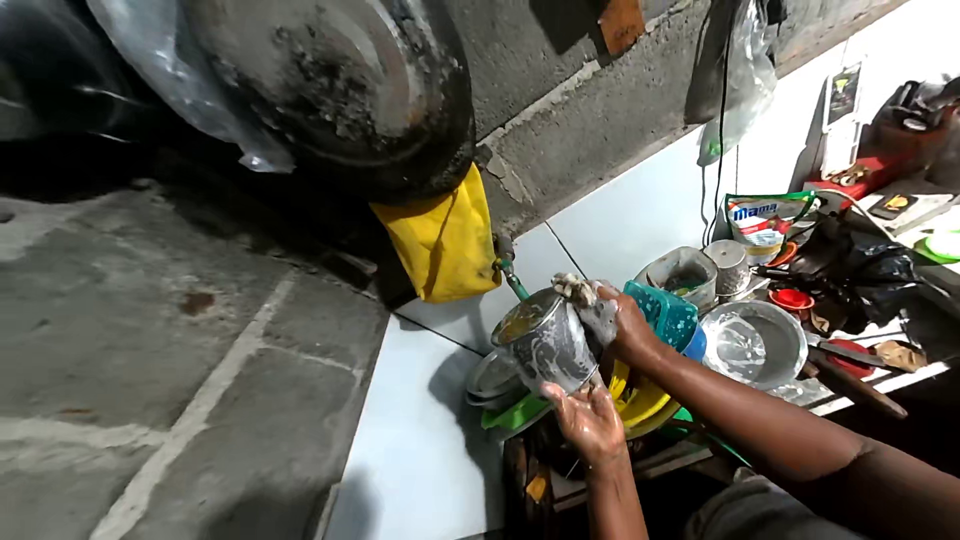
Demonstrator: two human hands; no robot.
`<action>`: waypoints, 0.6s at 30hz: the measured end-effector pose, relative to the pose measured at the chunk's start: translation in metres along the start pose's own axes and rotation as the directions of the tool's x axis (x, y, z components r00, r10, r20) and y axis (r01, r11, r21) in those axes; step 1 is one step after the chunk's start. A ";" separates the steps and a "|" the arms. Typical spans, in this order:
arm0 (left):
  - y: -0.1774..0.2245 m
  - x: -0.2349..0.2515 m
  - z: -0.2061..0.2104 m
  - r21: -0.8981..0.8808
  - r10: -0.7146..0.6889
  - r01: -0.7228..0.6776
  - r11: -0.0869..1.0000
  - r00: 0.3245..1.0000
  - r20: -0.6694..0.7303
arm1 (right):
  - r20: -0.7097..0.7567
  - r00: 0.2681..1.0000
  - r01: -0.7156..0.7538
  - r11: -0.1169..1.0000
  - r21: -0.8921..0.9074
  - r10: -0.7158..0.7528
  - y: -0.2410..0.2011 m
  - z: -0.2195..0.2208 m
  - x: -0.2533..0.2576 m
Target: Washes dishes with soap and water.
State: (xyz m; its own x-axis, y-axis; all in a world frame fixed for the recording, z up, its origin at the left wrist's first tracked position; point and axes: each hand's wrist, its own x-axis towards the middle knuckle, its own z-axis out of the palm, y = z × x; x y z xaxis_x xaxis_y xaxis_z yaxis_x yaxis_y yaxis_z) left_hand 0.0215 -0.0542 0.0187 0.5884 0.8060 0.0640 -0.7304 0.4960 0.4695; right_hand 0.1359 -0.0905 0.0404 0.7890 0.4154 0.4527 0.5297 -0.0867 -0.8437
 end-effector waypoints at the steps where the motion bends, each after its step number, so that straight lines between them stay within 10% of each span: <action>1: -0.001 -0.003 0.001 0.002 0.002 -0.002 1.000 1.000 0.004 | -0.003 1.000 0.002 0.999 -0.054 -0.002 0.000 0.001 -0.002; 7: -0.007 -0.009 0.001 -0.016 0.044 -0.043 0.999 0.994 0.101 | 0.015 0.982 -0.190 0.979 0.075 0.190 0.002 0.005 0.002; 13: 0.018 0.008 0.002 0.112 0.055 -0.037 0.993 0.985 -0.165 | 0.142 0.965 -0.248 0.947 0.206 0.222 0.006 -0.007 0.005; 18: 0.025 0.010 -0.018 0.004 -0.027 0.028 1.000 0.991 -0.135 | 0.380 0.881 -0.472 0.494 0.730 0.281 0.025 -0.004 0.011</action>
State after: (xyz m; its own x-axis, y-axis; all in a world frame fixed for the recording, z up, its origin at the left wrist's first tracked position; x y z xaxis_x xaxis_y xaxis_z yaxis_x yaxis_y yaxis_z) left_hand 0.0029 -0.0275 0.0151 0.5557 0.8286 -0.0678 -0.7125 0.5168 0.4746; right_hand 0.1588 -0.0913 0.0254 0.7262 0.6855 0.0523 -0.3379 0.4221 -0.8412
